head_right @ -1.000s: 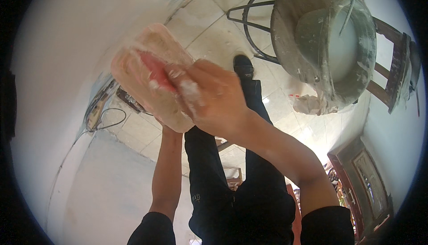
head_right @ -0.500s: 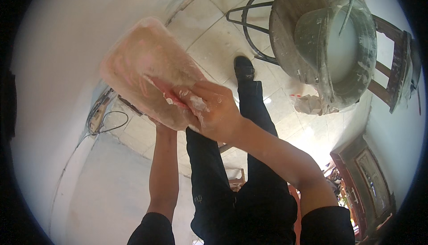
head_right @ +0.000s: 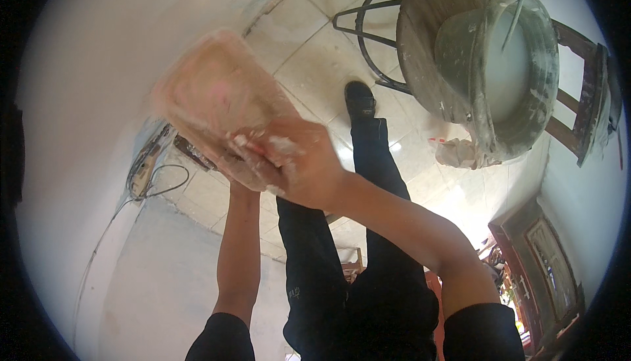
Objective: The person applies putty to a wall using a spatula, taking the material from a plastic container and spreading it over cracks and uneven surfaces on the wall and ceiling.
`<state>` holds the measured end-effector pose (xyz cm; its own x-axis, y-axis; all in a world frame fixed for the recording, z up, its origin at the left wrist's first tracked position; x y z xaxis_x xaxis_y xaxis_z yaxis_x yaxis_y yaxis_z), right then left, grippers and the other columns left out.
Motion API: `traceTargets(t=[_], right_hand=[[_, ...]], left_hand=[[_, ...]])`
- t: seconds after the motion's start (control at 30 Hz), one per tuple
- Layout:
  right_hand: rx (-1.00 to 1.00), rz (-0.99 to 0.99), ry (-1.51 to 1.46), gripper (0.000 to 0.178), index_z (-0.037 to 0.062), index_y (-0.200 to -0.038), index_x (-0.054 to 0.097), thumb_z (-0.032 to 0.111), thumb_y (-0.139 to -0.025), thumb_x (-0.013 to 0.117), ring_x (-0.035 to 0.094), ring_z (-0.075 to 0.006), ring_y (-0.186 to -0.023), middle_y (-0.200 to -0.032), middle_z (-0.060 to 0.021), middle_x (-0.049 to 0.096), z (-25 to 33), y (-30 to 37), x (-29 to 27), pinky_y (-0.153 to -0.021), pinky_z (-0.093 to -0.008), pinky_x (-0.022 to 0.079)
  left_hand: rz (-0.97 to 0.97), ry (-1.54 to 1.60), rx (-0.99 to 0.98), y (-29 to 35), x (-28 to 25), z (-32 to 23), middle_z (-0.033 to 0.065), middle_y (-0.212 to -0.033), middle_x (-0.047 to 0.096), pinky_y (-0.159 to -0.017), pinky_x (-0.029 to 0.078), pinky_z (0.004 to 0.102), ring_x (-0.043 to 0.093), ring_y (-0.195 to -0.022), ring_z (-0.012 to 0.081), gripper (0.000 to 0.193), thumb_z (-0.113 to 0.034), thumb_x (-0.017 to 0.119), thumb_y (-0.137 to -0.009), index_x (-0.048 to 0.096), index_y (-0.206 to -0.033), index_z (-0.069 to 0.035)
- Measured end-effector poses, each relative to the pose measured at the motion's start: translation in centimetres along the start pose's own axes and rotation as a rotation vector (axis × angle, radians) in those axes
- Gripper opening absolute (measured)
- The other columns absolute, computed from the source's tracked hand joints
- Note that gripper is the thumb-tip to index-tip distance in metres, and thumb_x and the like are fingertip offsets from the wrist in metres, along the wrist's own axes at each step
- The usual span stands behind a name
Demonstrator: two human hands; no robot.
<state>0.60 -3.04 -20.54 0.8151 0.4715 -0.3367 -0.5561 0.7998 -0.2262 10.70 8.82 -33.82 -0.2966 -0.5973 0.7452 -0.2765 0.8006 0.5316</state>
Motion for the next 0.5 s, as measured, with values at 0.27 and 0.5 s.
traceTargets(t=[0.27, 0.5], right_hand=[[-0.033, -0.108, 0.114, 0.025, 0.0042, -0.090, 0.061, 0.001, -0.066, 0.065, 0.054, -0.0212, -0.059, -0.071, -0.0068, 0.055, -0.3, 0.0, -0.5, -0.051, -0.0276, 0.044], [0.074, -0.105, 0.403, 0.015, 0.0007, -0.082, 0.061, 0.000, -0.067, 0.066, 0.053, -0.0183, -0.052, -0.063, -0.0067, 0.054, 0.1, -0.3, -2.6, -0.046, -0.0286, 0.043]], left_hand=[[0.097, -0.036, -0.015, 0.1, 0.9, -0.5, 0.0075, -0.138, 0.028, -0.102, 0.031, 0.0423, 0.033, -0.124, 0.0267, 0.070, -0.052, 0.047, -0.084, 0.021, -0.138, -0.015], [0.038, -0.226, -0.035, -0.5, 3.7, -2.1, 0.0108, -0.139, 0.026, -0.102, 0.030, 0.0431, 0.031, -0.126, 0.0275, 0.070, -0.055, 0.037, -0.087, 0.017, -0.138, -0.013]])
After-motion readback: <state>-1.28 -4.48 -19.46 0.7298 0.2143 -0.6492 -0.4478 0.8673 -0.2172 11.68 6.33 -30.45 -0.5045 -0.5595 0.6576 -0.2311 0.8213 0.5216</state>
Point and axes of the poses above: each hand's wrist, its own y-axis away from the middle knuckle, its own x-axis out of the palm, z = x × y, the point moved 3 cm from there along -y, towards the middle knuckle
